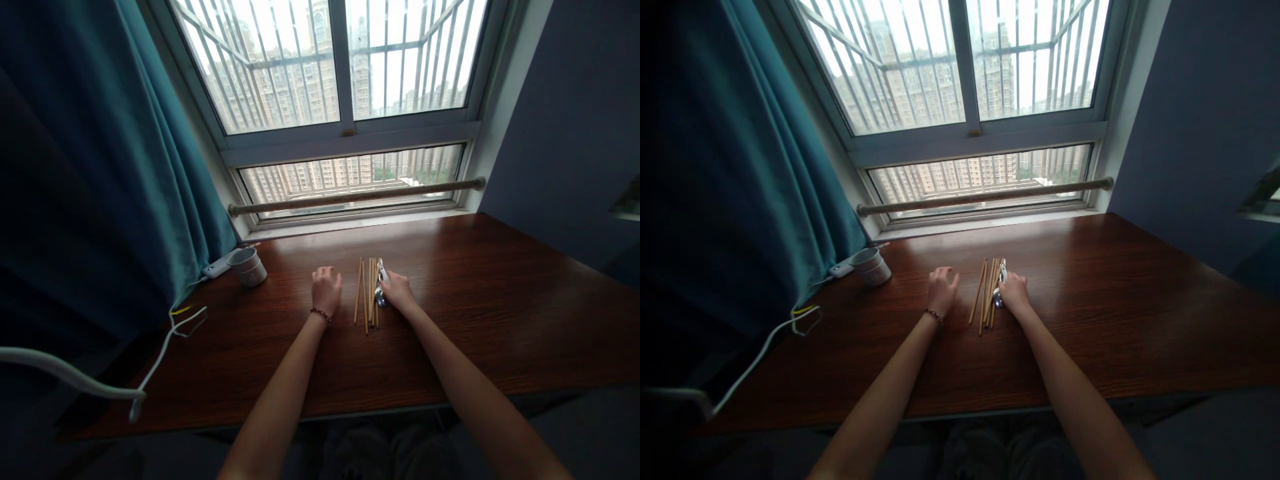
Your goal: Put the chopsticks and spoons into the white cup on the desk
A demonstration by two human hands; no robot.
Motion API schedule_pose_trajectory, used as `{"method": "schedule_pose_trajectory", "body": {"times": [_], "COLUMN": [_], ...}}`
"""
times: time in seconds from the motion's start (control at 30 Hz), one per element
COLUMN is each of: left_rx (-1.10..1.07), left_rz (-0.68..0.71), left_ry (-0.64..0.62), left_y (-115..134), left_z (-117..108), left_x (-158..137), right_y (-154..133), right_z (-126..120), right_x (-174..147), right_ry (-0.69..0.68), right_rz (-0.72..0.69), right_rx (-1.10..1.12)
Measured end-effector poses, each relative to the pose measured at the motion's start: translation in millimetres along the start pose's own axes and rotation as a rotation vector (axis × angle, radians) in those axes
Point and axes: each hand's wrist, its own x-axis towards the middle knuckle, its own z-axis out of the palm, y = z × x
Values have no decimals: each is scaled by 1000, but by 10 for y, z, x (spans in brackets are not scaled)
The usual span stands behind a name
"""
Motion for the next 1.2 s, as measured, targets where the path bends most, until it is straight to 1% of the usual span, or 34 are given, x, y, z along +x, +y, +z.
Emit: {"method": "schedule_pose_trajectory", "body": {"times": [0.1, 0.17, 0.2, 0.23, 0.33, 0.37, 0.43, 0.5, 0.57, 0.63, 0.7, 0.73, 0.77, 0.83, 0.9, 0.97, 1.0, 1.03, 1.1, 1.17, 1.2], "left_rx": [120, 205, 250, 295, 399, 421, 454, 449, 406, 338, 162, 56, -47, -240, -406, -555, -627, -692, -772, -764, -743], "left_rz": [-89, -128, -159, -198, -303, -337, -375, -345, -256, -138, 34, 95, 139, 214, 294, 375, 417, 451, 468, 425, 389], "left_ry": [183, 246, 243, 202, -7, -51, -79, -44, -1, 25, 66, 61, 35, -32, -89, -125, -136, -152, -160, -139, -122], "left_y": [-410, -699, -838, -968, -1299, -1385, -1506, -1536, -1447, -1225, -887, -691, -487, -90, 246, 490, 572, 627, 659, 600, 546], "left_z": [-328, -544, -633, -704, -817, -828, -831, -828, -836, -867, -921, -953, -983, -1028, -1029, -975, -926, -862, -687, -464, -343], "left_x": [277, 459, 541, 613, 750, 767, 768, 740, 697, 642, 571, 528, 482, 386, 299, 240, 221, 209, 186, 140, 101], "right_y": [-2, -11, -19, -28, -62, -74, -98, -128, -170, -229, -303, -344, -385, -460, -505, -494, -460, -406, -245, -47, 49], "right_z": [11, 33, 45, 54, 66, 64, 49, 18, -28, -81, -124, -137, -143, -136, -120, -117, -124, -136, -169, -198, -206], "right_x": [12, 16, 17, 16, 8, 5, -5, -21, -51, -102, -176, -219, -262, -338, -373, -345, -305, -249, -110, 30, 89], "right_ry": [43, 90, 114, 133, 174, 184, 196, 201, 200, 189, 155, 131, 106, 78, 101, 179, 237, 306, 452, 563, 589], "right_rz": [-9, -43, -64, -86, -133, -142, -148, -151, -186, -294, -452, -515, -553, -558, -479, -346, -278, -217, -137, -29, 47], "right_rx": [29, 59, 81, 105, 172, 190, 219, 253, 309, 389, 479, 527, 581, 696, 781, 786, 764, 734, 683, 654, 628]}}
